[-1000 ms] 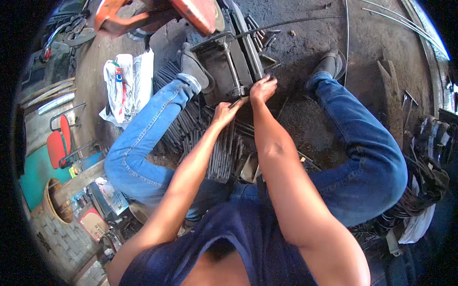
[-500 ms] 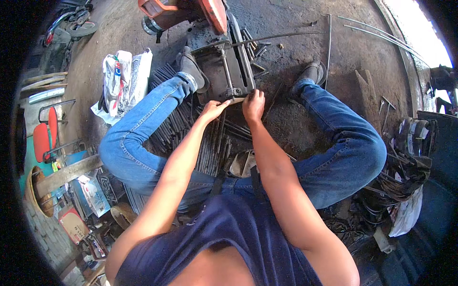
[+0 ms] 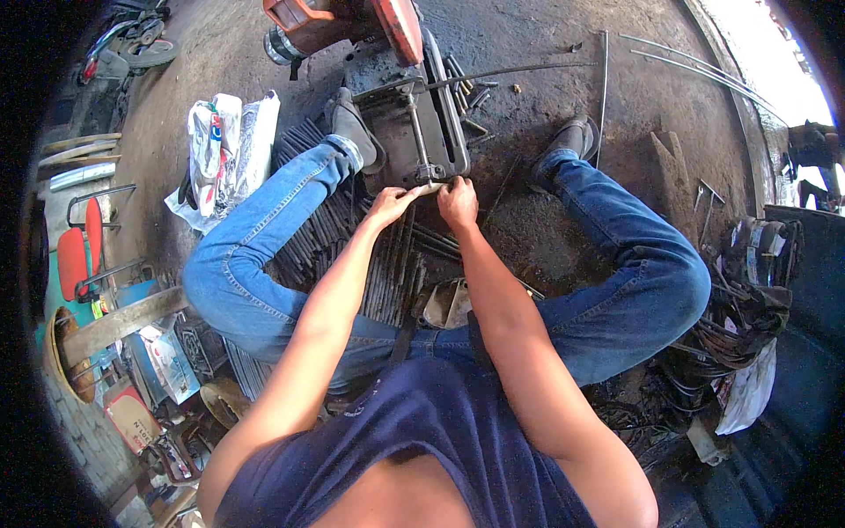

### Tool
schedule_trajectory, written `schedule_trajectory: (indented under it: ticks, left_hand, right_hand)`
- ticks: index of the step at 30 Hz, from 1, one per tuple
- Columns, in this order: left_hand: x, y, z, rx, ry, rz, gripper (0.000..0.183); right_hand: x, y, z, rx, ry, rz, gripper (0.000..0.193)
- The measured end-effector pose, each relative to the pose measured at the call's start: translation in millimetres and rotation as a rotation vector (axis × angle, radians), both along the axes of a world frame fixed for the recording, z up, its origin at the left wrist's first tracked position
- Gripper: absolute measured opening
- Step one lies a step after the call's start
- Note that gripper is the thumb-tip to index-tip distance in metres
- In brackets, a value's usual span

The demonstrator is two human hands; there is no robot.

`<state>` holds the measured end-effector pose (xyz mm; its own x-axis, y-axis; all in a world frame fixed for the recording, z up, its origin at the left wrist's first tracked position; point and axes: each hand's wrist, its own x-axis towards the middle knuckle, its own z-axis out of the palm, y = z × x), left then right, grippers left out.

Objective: Cutting metal rods into smaller pieces using a circular chop saw on the floor.

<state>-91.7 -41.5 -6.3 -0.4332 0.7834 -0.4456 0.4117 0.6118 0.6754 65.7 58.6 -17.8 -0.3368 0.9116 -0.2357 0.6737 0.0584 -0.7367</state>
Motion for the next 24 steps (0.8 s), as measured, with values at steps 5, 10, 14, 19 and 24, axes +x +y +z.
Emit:
schedule_trajectory:
  ticks: [5,10,14,19,24]
  left_hand:
    - [8,2,5,-0.094,-0.195,0.073,0.063]
    - [15,9,15,-0.176,-0.420,0.187,0.059]
    - [16,9,14,-0.112,-0.374,0.121,0.060]
    - [12,7,0,-0.062,-0.154,-0.014,0.057]
    - [7,9,-7,-0.040,-0.122,-0.018,0.055]
  right_hand:
    - [-21,29,-1,-0.301,-0.044,-0.323,0.035]
    - [-62,51,-17,-0.529,-0.052,-0.898,0.037]
    - [-67,29,-26,-0.395,0.038,-0.914,0.030]
    - [-60,22,-20,-0.481,-0.051,-0.806,0.031]
    - [-65,27,-16,-0.577,-0.026,-0.928,0.035]
